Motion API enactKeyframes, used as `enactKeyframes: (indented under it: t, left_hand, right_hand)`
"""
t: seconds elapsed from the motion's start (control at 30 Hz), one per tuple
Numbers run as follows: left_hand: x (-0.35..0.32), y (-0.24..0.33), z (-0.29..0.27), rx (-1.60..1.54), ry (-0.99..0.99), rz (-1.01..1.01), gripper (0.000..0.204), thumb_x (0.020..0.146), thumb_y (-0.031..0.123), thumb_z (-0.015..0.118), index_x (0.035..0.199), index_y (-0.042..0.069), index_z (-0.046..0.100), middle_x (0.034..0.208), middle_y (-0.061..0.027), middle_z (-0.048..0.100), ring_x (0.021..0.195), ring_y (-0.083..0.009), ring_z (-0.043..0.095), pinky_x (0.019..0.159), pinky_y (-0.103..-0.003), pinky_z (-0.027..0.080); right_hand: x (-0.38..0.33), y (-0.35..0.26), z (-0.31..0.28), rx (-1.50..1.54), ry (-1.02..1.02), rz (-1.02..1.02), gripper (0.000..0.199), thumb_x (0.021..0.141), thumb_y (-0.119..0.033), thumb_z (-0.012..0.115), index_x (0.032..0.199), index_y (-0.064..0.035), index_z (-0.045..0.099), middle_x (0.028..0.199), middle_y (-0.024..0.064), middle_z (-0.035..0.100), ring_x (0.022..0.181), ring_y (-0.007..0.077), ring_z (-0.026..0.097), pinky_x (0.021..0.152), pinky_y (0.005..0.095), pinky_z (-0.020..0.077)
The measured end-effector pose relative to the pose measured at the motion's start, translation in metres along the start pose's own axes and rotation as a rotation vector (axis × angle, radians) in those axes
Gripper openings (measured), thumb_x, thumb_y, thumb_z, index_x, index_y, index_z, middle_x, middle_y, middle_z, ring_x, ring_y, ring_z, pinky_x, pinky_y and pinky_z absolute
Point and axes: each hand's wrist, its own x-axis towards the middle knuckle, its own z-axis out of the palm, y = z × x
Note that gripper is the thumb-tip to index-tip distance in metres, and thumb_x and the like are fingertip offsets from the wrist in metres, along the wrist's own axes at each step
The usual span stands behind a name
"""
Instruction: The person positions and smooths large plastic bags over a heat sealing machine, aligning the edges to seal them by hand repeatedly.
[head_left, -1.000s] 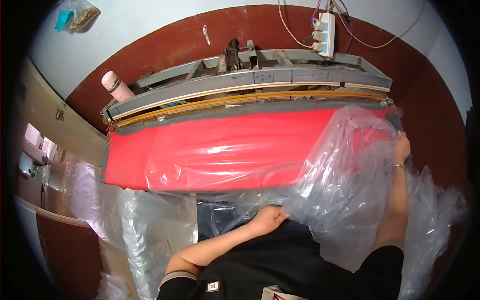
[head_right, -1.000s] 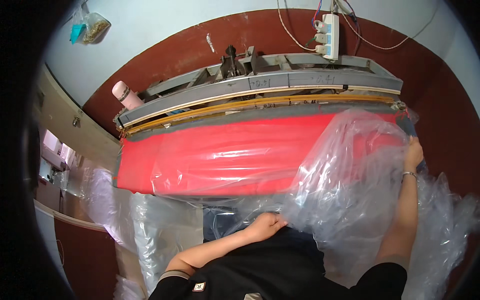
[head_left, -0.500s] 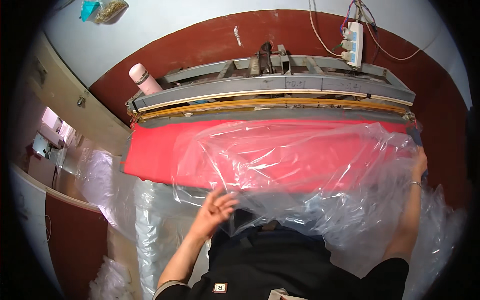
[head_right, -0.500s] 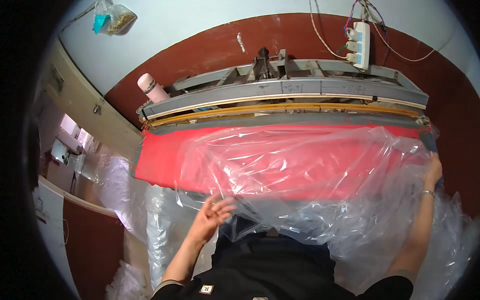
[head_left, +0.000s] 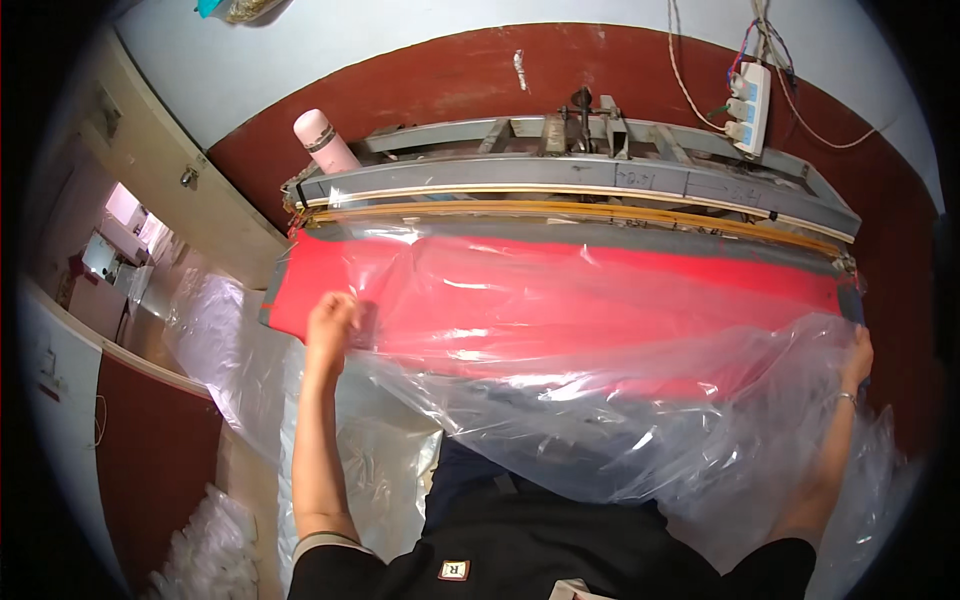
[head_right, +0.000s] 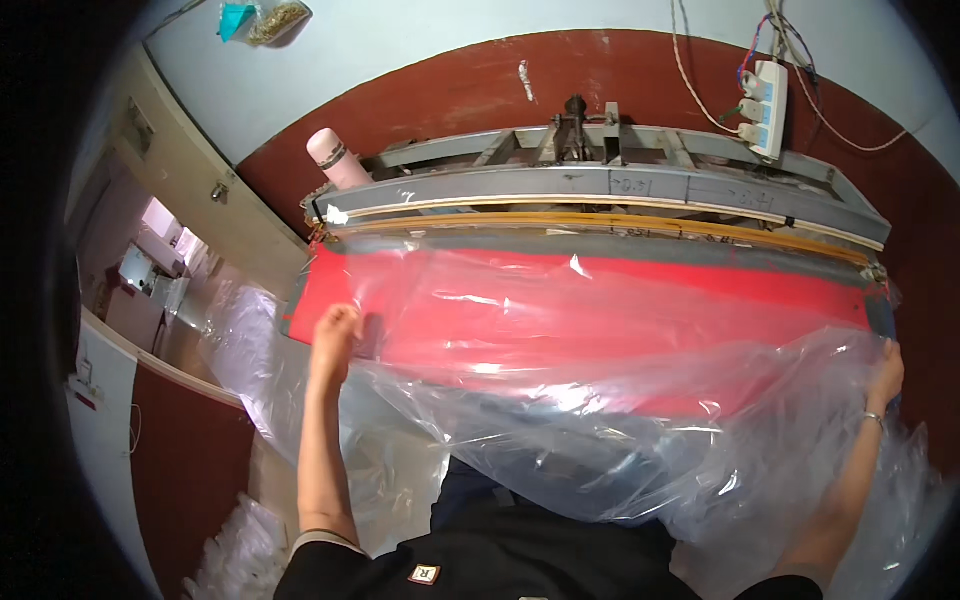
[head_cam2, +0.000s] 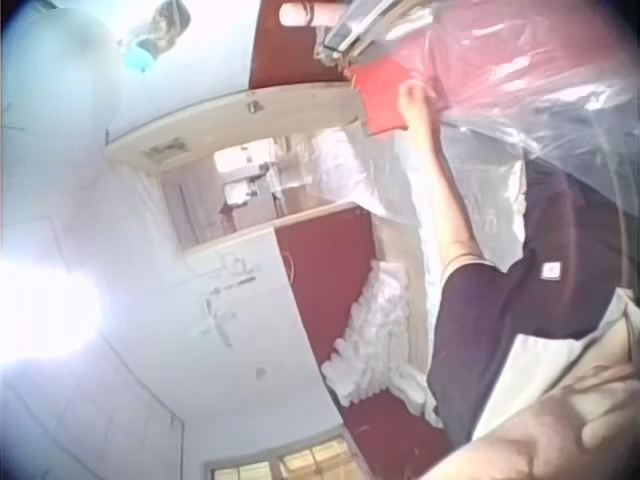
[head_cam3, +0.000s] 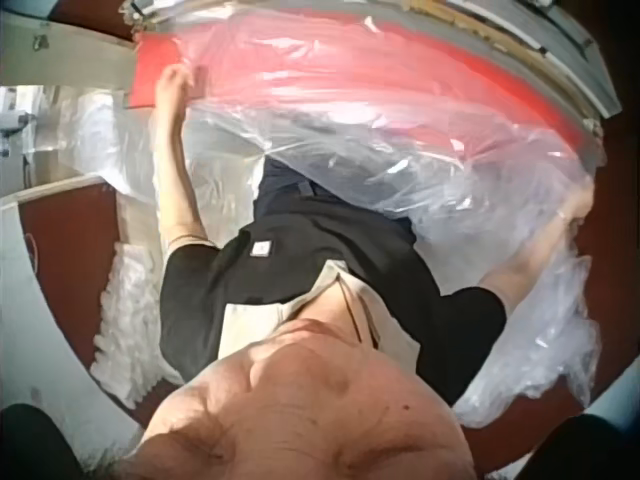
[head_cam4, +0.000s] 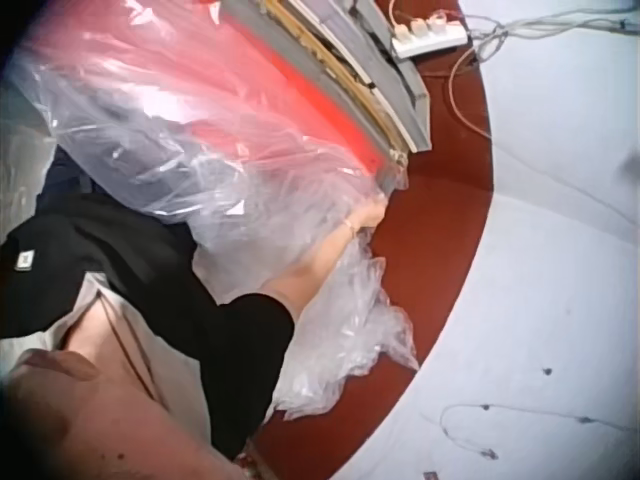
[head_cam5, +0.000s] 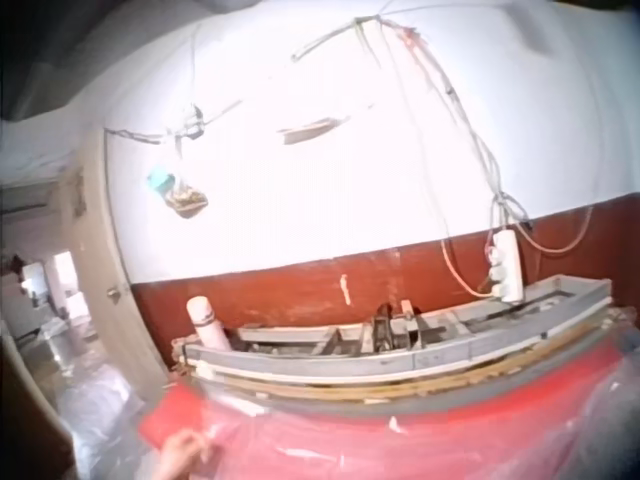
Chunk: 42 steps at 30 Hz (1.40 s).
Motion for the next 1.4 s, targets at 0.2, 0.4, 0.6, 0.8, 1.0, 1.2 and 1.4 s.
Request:
enactKeyframes:
  t: [0.2,0.4,0.6,0.8,1.0,1.2,1.4]
  left_hand:
    - [0.004,-0.044,-0.017,0.619,0.062,0.100,0.009,0.074,0.006,0.056,0.079,0.000,0.051,0.060,-0.0109,0.055,0.055,-0.0229,0.055,0.053,-0.033,0.043]
    - [0.025,-0.006,0.022,1.011,0.093,0.550,0.028,0.073,0.013,0.061,0.096,0.002,0.051,0.105,-0.0165,0.053,0.100,-0.0339,0.048,0.081,-0.041,0.042]
    - [0.038,-0.002,0.113,0.931,-0.430,0.777,0.061,0.076,0.034,0.060,0.124,0.003,0.041,0.133,-0.0175,0.033,0.127,-0.0346,0.024,0.101,-0.046,0.023]
    - [-0.075,0.009,0.173,0.810,-0.781,0.827,0.072,0.074,0.037,0.060,0.130,0.002,0.031,0.138,-0.0165,0.024,0.129,-0.0374,0.017,0.102,-0.050,0.018]
    - [-0.039,-0.001,0.140,0.862,-0.434,0.512,0.072,0.076,0.040,0.058,0.129,0.000,0.031,0.135,-0.0200,0.029,0.127,-0.0374,0.021,0.100,-0.050,0.020]
    - [-0.002,-0.027,0.075,1.043,-0.239,0.480,0.066,0.079,0.042,0.055,0.128,0.003,0.035,0.136,-0.0171,0.030,0.127,-0.0332,0.024,0.100,-0.047,0.019]
    - [0.016,-0.021,0.065,0.855,-0.056,0.644,0.034,0.078,0.032,0.059,0.096,0.003,0.058,0.105,-0.0134,0.057,0.098,-0.0311,0.051,0.079,-0.041,0.043]
  right_hand:
    - [0.001,-0.001,0.001,-0.136,-0.029,0.013,0.036,0.090,-0.037,0.035,0.091,-0.0053,0.053,0.084,0.0201,0.057,0.077,0.0392,0.052,0.064,0.0429,0.0388]
    - [0.004,0.008,0.005,-0.179,-0.022,-0.013,0.039,0.091,-0.040,0.034,0.092,-0.0063,0.053,0.086,0.0199,0.057,0.079,0.0408,0.051,0.063,0.0443,0.0397]
    - [0.006,0.009,0.004,-0.163,-0.028,0.011,0.040,0.090,-0.041,0.034,0.092,-0.0064,0.053,0.086,0.0203,0.056,0.080,0.0413,0.051,0.064,0.0442,0.0399]
    - [0.004,0.012,0.004,-0.058,0.010,-0.053,0.042,0.090,-0.044,0.033,0.093,-0.0066,0.053,0.086,0.0200,0.056,0.078,0.0414,0.051,0.064,0.0438,0.0400]
    - [0.002,0.004,-0.002,-0.086,-0.047,-0.005,0.041,0.090,-0.042,0.032,0.095,-0.0069,0.053,0.087,0.0200,0.057,0.078,0.0386,0.053,0.066,0.0407,0.0402]
    - [0.007,0.020,0.006,-0.060,-0.037,0.021,0.040,0.090,-0.040,0.033,0.095,-0.0056,0.053,0.088,0.0195,0.057,0.079,0.0362,0.054,0.067,0.0398,0.0402]
    - [0.030,0.073,0.019,0.222,-0.114,0.047,0.036,0.090,-0.034,0.042,0.096,-0.0016,0.055,0.085,0.0102,0.059,0.079,0.0195,0.053,0.071,0.0329,0.0400]
